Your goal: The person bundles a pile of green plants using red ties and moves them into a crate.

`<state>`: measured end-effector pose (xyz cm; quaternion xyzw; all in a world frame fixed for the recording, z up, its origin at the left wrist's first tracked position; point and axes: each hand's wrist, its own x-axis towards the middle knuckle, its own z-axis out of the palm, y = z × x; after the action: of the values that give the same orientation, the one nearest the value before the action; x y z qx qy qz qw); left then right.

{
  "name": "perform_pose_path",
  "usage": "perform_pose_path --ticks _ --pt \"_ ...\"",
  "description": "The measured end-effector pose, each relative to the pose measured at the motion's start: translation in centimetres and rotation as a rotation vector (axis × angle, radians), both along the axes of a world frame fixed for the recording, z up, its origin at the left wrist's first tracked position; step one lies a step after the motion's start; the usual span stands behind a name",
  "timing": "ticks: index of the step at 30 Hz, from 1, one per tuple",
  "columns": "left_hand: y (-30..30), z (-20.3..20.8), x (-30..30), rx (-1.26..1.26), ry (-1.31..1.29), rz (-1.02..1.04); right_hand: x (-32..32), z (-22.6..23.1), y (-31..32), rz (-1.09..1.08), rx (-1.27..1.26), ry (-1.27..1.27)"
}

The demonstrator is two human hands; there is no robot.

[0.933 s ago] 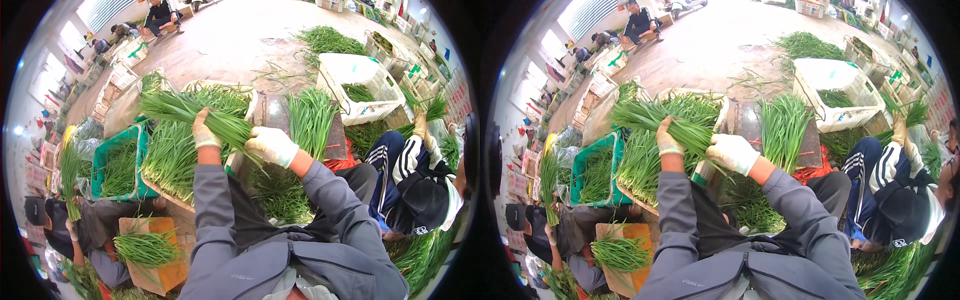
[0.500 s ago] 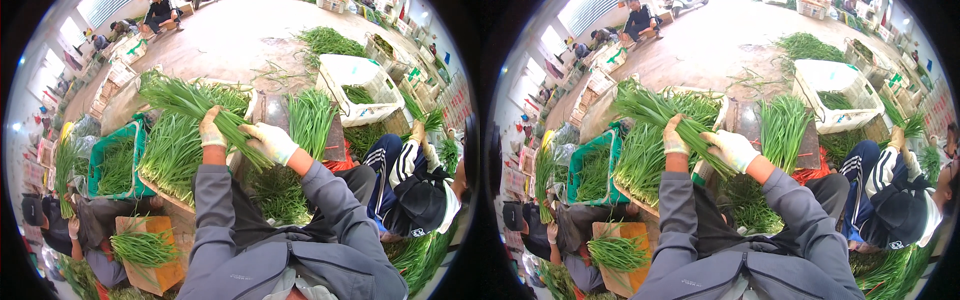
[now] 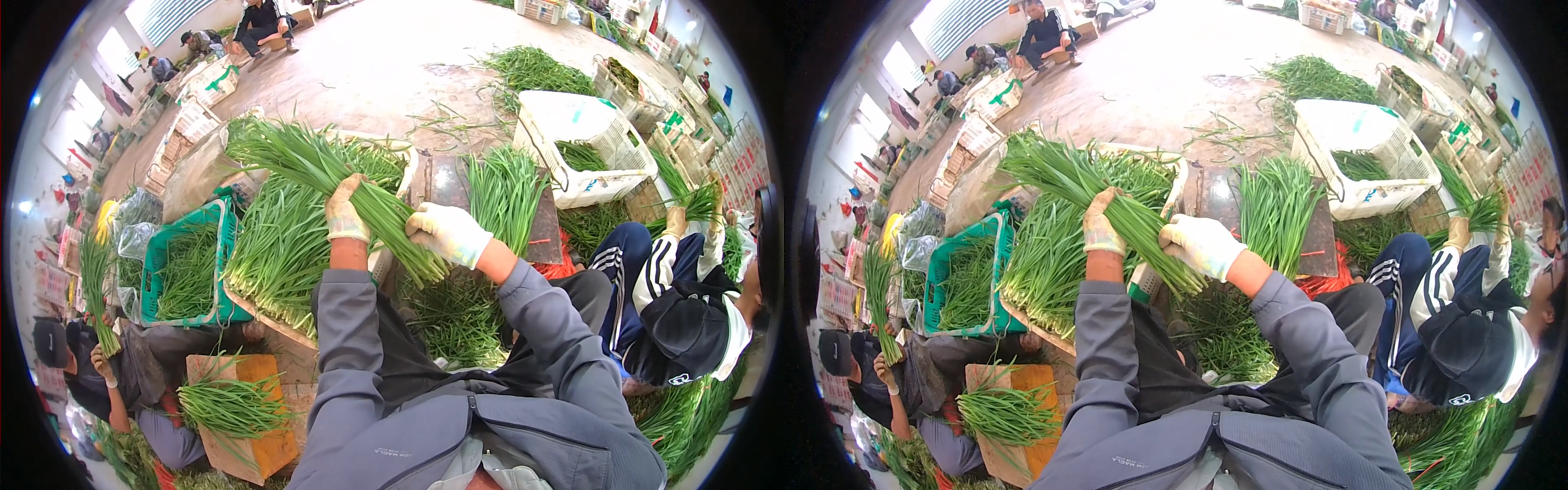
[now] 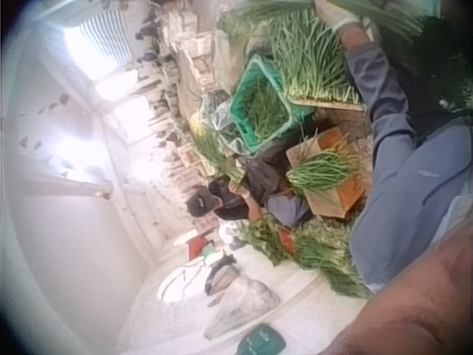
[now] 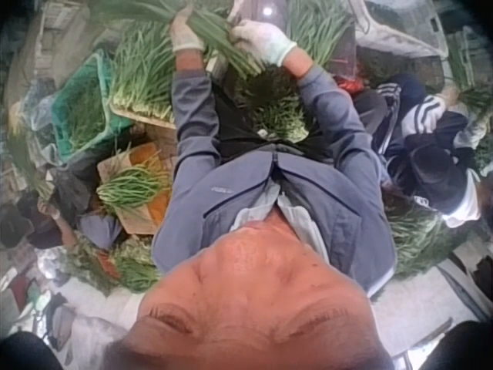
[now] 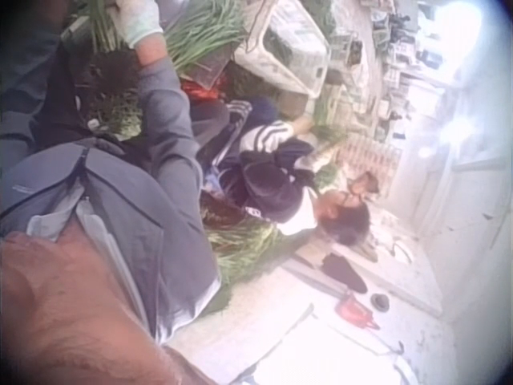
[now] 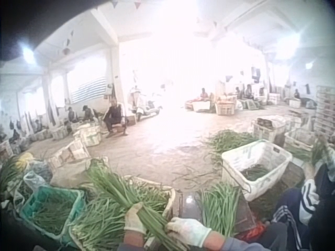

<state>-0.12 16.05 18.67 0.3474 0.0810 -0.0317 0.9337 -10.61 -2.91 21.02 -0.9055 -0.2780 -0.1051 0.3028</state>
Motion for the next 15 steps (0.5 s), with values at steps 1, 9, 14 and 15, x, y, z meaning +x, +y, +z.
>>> perform_pose_path --ticks 1,9,14,15 --pt "0.2 -0.1 0.1 0.001 -0.001 0.003 0.0 -0.1 -0.1 0.003 0.001 -0.001" --pt "2.0 -0.2 0.8 -0.064 0.084 0.025 -4.0 2.3 -3.6 -0.236 1.157 0.206" --pt "1.4 0.0 1.1 0.03 0.107 0.087 -6.3 4.3 -8.4 0.154 0.58 0.873" --pt "1.2 -1.0 1.4 0.031 0.078 0.052 -6.0 3.8 -7.5 -0.038 0.429 0.602"
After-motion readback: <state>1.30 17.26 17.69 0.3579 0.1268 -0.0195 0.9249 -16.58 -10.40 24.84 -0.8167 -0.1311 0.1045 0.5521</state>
